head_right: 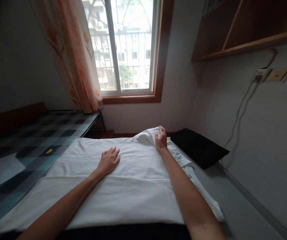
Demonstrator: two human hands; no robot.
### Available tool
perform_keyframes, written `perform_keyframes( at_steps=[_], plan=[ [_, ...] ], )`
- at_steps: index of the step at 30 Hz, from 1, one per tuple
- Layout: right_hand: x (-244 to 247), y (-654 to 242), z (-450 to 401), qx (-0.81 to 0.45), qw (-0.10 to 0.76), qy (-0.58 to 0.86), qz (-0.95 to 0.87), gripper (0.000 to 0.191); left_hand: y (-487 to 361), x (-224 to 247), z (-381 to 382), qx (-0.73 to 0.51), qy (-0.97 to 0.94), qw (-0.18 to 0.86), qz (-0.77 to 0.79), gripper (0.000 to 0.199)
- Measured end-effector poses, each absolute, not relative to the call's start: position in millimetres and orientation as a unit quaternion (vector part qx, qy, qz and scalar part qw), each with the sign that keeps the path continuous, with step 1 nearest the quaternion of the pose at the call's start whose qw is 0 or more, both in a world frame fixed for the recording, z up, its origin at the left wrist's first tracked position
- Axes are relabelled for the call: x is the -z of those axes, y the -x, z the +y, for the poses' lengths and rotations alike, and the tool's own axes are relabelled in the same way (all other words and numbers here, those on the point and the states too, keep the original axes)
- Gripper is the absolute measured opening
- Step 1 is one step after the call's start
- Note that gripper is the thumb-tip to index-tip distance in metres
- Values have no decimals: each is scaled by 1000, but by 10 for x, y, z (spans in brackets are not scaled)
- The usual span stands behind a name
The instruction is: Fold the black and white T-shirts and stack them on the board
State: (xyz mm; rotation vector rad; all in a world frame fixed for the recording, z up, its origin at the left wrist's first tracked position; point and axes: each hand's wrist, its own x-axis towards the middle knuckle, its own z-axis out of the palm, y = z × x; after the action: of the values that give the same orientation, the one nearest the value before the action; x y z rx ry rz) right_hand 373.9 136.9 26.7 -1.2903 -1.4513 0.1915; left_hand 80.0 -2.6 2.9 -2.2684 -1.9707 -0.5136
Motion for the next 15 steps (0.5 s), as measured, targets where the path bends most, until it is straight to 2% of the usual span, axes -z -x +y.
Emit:
perform_keyframes(
  at_steps=[4, 11, 15],
  plan=[
    [-362, -3762, 1368, -98, 595, 505, -618, 50, -794, -17, -19, 170, 744, 44, -645, 41],
    [-407, -3690, 1452, -259, 595, 568, -506, 51, -801, -36, -28, 159, 745, 51, -646, 42],
    [-676, -3667, 1273, -338, 580, 494, -553, 44, -795, -37, -31, 156, 744, 54, -647, 42]
  ],
)
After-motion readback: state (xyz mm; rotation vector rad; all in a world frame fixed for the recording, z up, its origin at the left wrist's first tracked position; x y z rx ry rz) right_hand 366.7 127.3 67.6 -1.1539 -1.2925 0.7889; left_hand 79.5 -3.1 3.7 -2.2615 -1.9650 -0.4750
